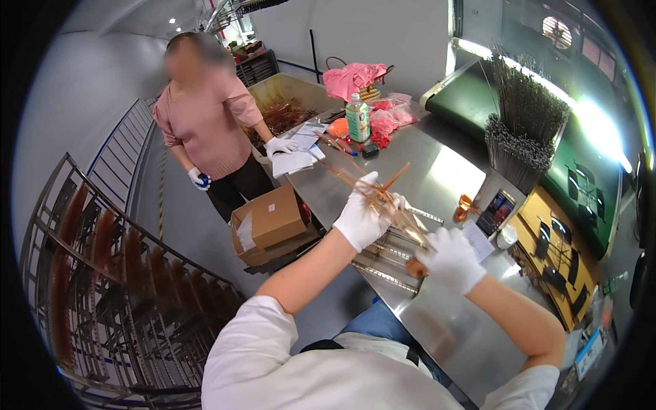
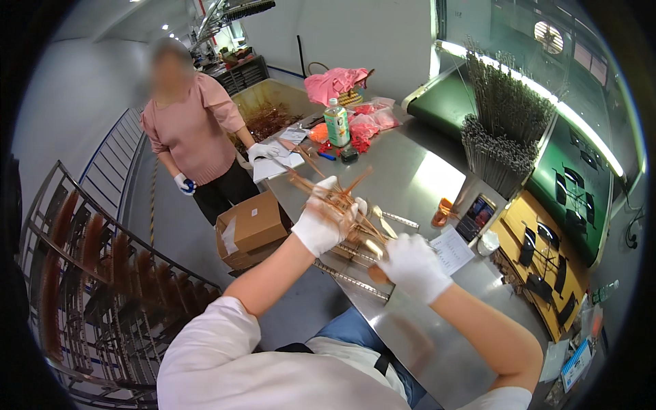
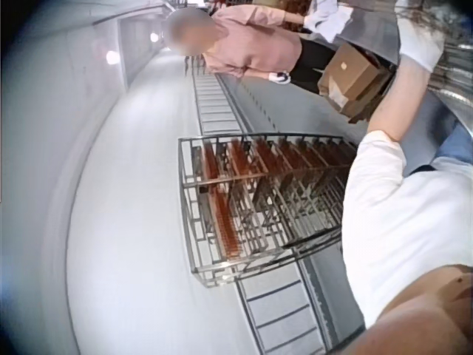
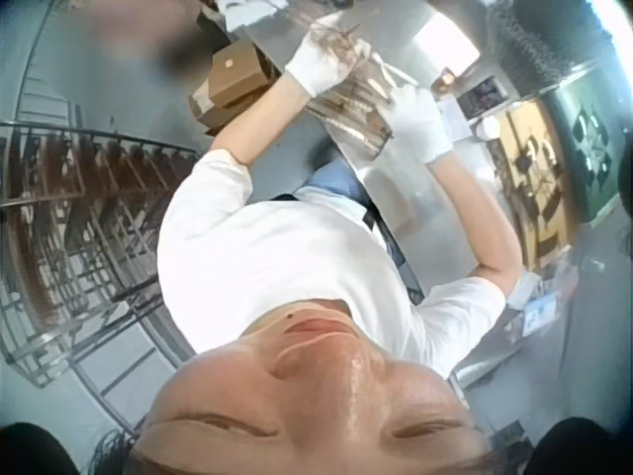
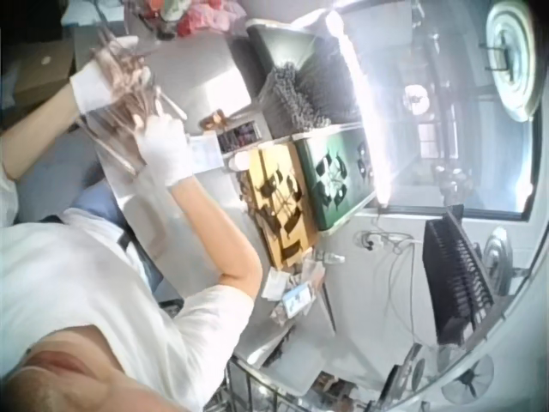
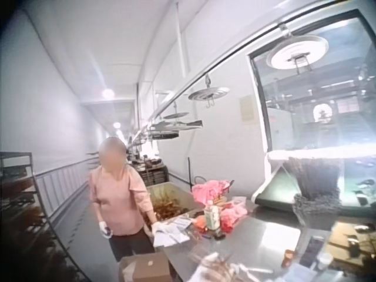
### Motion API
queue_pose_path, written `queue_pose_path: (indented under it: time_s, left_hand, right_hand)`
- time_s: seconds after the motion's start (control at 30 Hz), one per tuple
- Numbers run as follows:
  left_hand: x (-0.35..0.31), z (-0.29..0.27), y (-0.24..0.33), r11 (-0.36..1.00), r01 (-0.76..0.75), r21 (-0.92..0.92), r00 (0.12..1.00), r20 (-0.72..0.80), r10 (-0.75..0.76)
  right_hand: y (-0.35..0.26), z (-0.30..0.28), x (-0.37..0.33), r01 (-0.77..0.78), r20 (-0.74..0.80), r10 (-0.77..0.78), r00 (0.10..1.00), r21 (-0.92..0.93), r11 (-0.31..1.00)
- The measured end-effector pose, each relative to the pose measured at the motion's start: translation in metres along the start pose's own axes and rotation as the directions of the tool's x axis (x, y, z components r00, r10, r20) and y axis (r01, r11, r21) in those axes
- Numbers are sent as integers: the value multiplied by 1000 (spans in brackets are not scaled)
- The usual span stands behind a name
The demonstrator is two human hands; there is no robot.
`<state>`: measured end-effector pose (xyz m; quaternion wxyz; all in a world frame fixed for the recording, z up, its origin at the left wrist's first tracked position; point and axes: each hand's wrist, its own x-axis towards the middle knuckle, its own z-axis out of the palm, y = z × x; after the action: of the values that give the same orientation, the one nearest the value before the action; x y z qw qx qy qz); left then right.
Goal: The person assembles sunglasses by inserting black plastic frames onto metal frames held in a rack. They handle multiple units one at a time, occasionally writing on a paper list. A coworker is visible nearby but not directly involved in the assembly.
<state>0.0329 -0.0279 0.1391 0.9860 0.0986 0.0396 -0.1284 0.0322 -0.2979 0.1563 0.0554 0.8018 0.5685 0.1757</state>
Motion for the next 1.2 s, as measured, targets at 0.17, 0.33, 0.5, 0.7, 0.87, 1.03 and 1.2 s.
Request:
queue_pose_path:
  time_s: [0.17, 0.33, 0.5, 0.7, 0.87, 1.03, 1.2]
  left_hand:
    - [-50, 42, -17, 711, -550, 438, 835, 307, 456]
    - [-32, 46, 10, -432, -797, 422, 300, 898, 323]
    - [53, 124, 256, -741, 170, 649, 20, 750, 661]
    - [84, 141, 284, -994, 63, 93, 941, 325, 91]
    - [-5, 92, 38, -725, -215, 654, 904, -147, -401]
    - [-57, 1, -94, 189, 98, 977, 933, -24, -359]
    - [-81, -56, -112, 383, 226, 896, 970, -170, -173]
  right_hand:
    - [7, -11, -67, -388, -280, 440, 853, 221, 895]
    - [-13, 23, -135, -606, 110, 815, 569, 726, 325]
    - [-30, 35, -119, -465, 60, 878, 475, 864, 193]
    - [-40, 16, -99, -397, 196, 889, 414, 918, -18]
    - [-57, 5, -74, -288, 570, 739, 360, 821, -493]
    - [-84, 15, -22, -392, 93, 723, 685, 883, 258]
    - [-117, 40, -31, -531, 331, 545, 771, 806, 261]
